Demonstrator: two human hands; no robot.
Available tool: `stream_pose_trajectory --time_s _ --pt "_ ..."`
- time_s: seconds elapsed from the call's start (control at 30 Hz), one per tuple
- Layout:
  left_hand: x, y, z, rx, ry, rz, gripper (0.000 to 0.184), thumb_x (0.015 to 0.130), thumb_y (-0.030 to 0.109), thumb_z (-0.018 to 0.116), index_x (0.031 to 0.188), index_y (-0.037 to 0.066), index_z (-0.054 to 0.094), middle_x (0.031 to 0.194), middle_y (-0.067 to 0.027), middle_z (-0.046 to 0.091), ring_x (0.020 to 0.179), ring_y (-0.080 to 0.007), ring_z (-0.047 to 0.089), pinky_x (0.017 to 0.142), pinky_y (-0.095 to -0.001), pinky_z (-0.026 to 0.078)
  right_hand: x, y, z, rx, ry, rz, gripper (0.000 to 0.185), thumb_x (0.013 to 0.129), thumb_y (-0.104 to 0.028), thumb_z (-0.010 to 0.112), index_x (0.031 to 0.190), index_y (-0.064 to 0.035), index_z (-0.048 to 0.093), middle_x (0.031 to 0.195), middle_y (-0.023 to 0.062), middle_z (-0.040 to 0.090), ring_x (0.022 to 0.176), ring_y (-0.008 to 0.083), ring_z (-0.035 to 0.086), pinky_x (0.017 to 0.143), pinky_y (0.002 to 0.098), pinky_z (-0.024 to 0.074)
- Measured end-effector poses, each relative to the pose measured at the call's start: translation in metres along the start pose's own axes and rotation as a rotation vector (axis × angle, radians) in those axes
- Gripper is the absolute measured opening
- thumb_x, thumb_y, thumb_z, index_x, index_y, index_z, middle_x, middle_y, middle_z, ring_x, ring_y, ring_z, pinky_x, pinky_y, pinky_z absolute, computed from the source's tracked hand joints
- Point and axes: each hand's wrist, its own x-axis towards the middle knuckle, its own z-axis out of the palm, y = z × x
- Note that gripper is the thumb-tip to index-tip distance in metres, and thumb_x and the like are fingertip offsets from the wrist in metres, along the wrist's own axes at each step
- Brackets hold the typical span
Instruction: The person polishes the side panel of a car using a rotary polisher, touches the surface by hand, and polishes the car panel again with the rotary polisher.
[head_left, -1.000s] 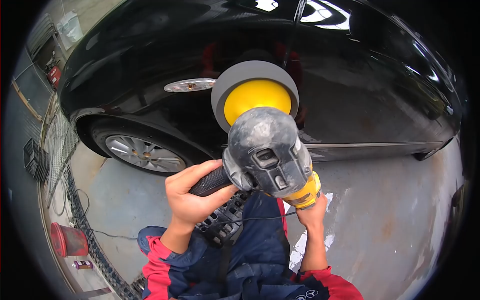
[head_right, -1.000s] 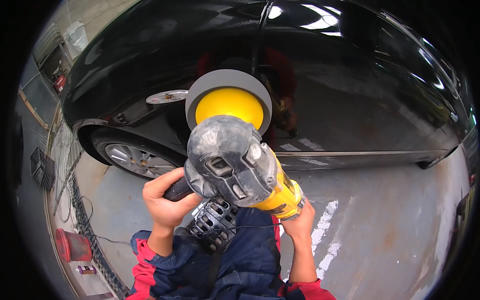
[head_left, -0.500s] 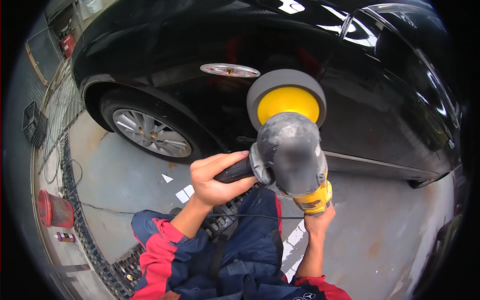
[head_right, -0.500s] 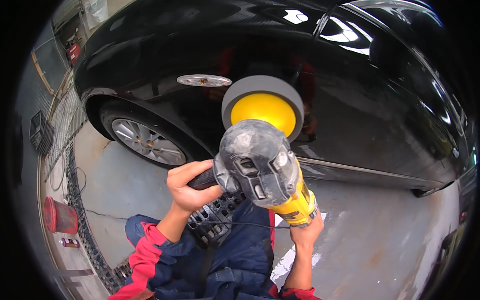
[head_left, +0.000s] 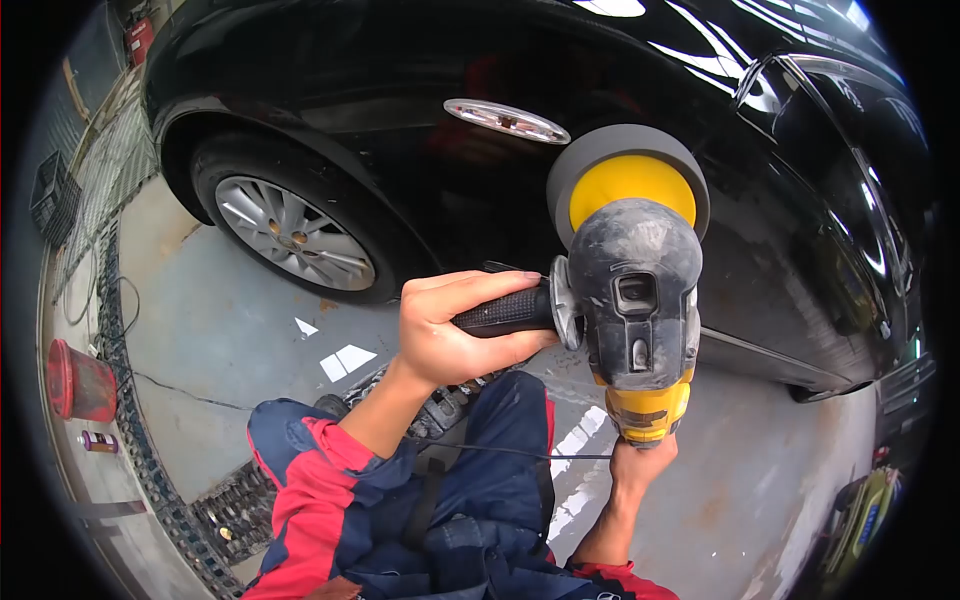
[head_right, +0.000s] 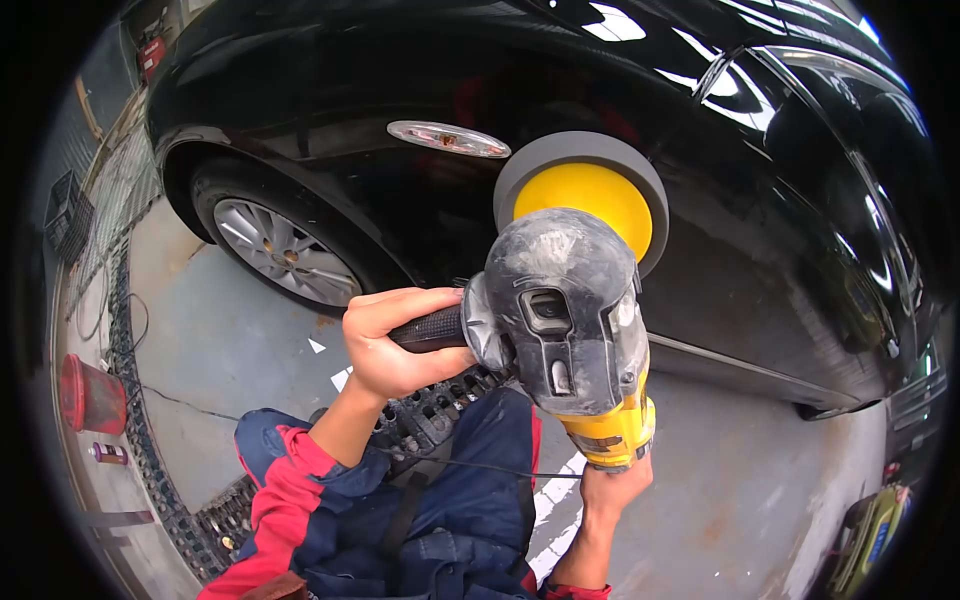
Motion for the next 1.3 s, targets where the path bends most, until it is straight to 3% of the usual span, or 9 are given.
stream_pose_trajectory --time_s 0.27,0.33,0.43,0.47,0.7,0.77,0.9,1.1,1.3 --pt "-0.001 -0.004 -0.006 0.01 0.013 0.009 0.048 0.066 0.015 0.101 0.107 0.0 0.084 0.095 -0.0173 0.083 0.081 -0.0244 0.083 0.073 -0.0322 0.065 0.001 -0.011 0.002 0.019 0.01 0.013 0.04 0.078 0.002 0.075 0.118 0.0042 0.074 0.109 0.0202 0.078 0.103 0.0396 0.077 0.092 0.0399 0.0577" --pt "-0.006 -0.007 -0.009 -0.006 0.0 -0.018 0.048 0.066 0.015 0.101 0.108 0.0 0.084 0.095 -0.0174 0.083 0.081 -0.0245 0.083 0.073 -0.0321 0.065 0.0 -0.018 0.003 0.0 0.028 -0.012 0.031 0.078 0.01 0.069 0.109 0.0056 0.073 0.1 0.0152 0.079 0.095 0.0249 0.077 0.088 0.0352 0.0565" --pt "-0.013 -0.011 -0.013 0.011 -0.013 -0.012 0.047 0.066 0.014 0.1 0.107 0.0 0.084 0.091 -0.0172 0.083 0.078 -0.0253 0.083 0.071 -0.0323 0.064 -0.002 -0.025 0.007 0.031 0.01 0.005 0.033 0.078 0.01 0.068 0.11 0.0048 0.073 0.102 0.0146 0.08 0.098 0.0244 0.077 0.09 0.0345 0.0562" --pt "-0.018 -0.01 -0.015 0.019 -0.016 -0.026 0.047 0.065 0.015 0.099 0.106 -0.002 0.083 0.092 -0.0189 0.082 0.079 -0.0266 0.083 0.073 -0.0329 0.064 -0.002 -0.022 0.006 0.044 -0.043 0.044 0.04 0.08 -0.002 0.077 0.12 0.0031 0.075 0.11 0.0199 0.08 0.104 0.0344 0.079 0.092 0.0386 0.0581" --pt "-0.048 -0.015 -0.054 0.177 0.064 -0.181 0.046 0.066 0.014 0.092 0.105 -0.007 0.081 0.093 -0.0175 0.083 0.084 -0.0209 0.081 0.079 -0.0322 0.061 0.001 -0.039 0.031 0.082 -0.181 0.013 0.042 0.08 -0.006 0.082 0.121 0.0006 0.076 0.114 0.0208 0.08 0.108 0.0378 0.079 0.096 0.0399 0.0588" --pt "-0.065 -0.023 -0.072 0.217 0.148 -0.167 0.048 0.064 0.014 0.098 0.106 -0.005 0.082 0.092 -0.0173 0.083 0.08 -0.0221 0.081 0.076 -0.0326 0.063 0.005 -0.055 0.039 0.112 -0.198 0.01 0.045 0.078 -0.008 0.085 0.122 0.0004 0.075 0.115 0.0196 0.08 0.108 0.0381 0.078 0.098 0.0413 0.059" --pt "-0.083 -0.026 -0.107 0.272 0.283 -0.266 0.047 0.071 0.015 0.094 0.111 -0.007 0.081 0.085 -0.0082 0.079 0.076 -0.011 0.071 0.072 -0.0269 0.056 0.016 -0.07 0.06 0.129 -0.23 -0.199 0.048 0.075 -0.012 0.088 0.12 0.0001 0.074 0.117 0.0185 0.079 0.103 0.0392 0.078 0.091 0.0423 0.0599" --pt "-0.08 -0.033 -0.109 0.189 0.307 -0.267 0.046 0.074 0.016 0.091 0.112 -0.008 0.081 0.084 -0.0057 0.079 0.076 -0.0083 0.069 0.072 -0.0259 0.054 0.02 -0.073 0.061 0.053 -0.22 -0.294 0.045 0.074 -0.015 0.089 0.115 -0.0017 0.074 0.116 0.0172 0.078 0.1 0.0397 0.077 0.086 0.043 0.0595" --pt "-0.056 -0.012 -0.049 0.266 0.053 -0.071 0.047 0.066 0.014 0.099 0.105 -0.003 0.081 0.093 -0.0198 0.083 0.082 -0.0279 0.083 0.077 -0.0342 0.064 0.008 -0.031 0.039 0.138 -0.234 0.042 0.05 0.078 -0.009 0.088 0.126 -0.0019 0.075 0.12 0.0166 0.079 0.112 0.0339 0.078 0.1 0.04 0.0581"
